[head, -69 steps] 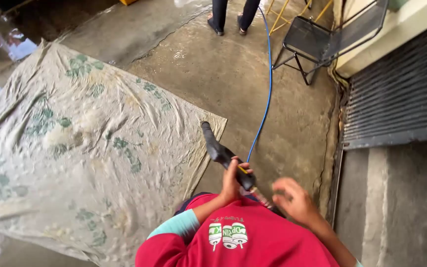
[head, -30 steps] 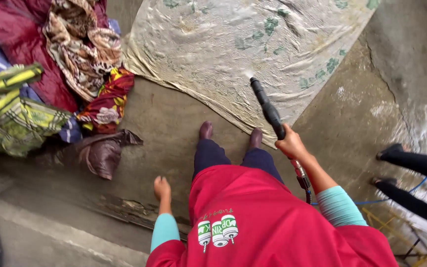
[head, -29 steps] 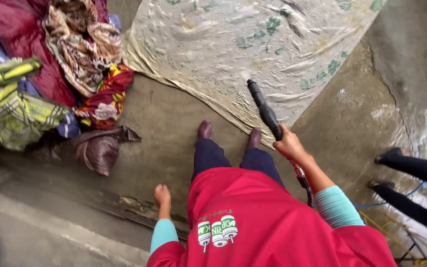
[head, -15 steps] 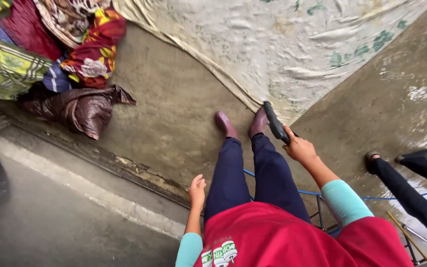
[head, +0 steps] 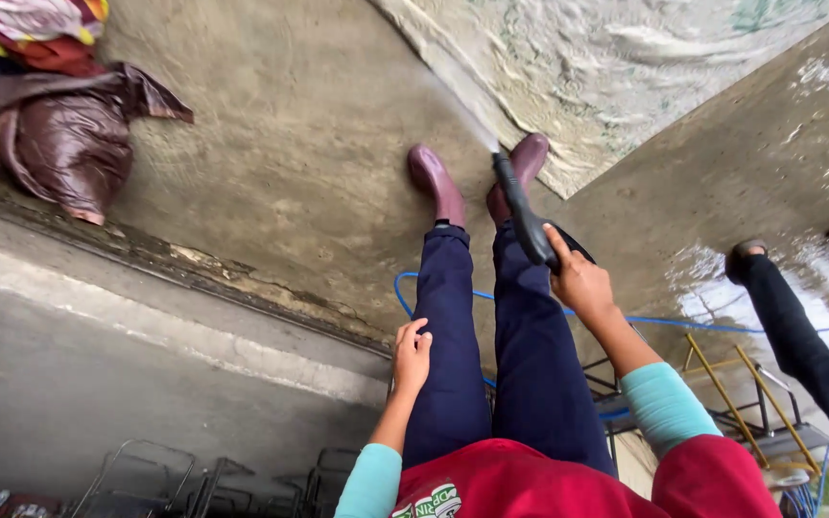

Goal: The person uses a high-pressure water spray gun to clean a large floral-patterned rug laid on a concrete floor. They systematically spray the rug's surface and edges, occasionally lifting sections with their hand to rinse the underside and the floor beneath.

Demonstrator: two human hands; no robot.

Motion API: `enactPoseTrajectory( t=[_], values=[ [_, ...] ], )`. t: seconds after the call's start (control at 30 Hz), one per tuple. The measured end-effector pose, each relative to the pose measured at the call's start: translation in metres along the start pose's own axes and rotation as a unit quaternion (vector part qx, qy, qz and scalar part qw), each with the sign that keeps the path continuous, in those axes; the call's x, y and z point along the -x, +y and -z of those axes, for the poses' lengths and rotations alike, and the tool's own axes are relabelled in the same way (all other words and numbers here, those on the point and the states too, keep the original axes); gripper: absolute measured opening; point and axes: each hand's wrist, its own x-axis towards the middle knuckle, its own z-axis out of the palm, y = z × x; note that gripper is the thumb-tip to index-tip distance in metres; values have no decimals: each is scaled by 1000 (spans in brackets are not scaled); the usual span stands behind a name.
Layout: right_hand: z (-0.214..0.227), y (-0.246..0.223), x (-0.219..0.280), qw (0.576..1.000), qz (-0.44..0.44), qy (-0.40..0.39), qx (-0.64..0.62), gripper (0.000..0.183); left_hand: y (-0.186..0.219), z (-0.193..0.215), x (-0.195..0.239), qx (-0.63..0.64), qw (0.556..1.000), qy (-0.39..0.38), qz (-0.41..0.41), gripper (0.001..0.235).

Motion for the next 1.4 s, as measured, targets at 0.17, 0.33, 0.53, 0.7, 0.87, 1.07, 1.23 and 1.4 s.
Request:
enactPoseTrajectory(
  t=[0.17,0.33,0.53,0.7,0.87,1.07,1.23,1.4],
  values=[
    [-36,29,-1,997,-71,4,17,83,2,28,-13,22,999,34,-25,33],
    [-41,40,20,994,-104,-14,3,83,-7,38,-21,6,998,30,-47,31],
    [-91,111,6,981,-170,-92,12,84,-7,39,-15,4,999,27,-46,30],
    [-103,147,2,972,-210,-100,14,82,-12,10,-5,11,998,41,-57,30],
    [-82,145,19,981,-168,-97,-2,82,-8,-27,10,-10,999,31,-24,30],
    [-116,207,38,983,-155,-93,-9,82,-21,-65,17,-47,997,27,-48,30],
    [-123,225,51,984,-150,-93,-22,84,-30,-81,18,-68,997,21,-37,30],
    [-131,235,53,988,-138,-53,-38,84,-28,-85,17,-74,994,42,-63,29]
  ],
)
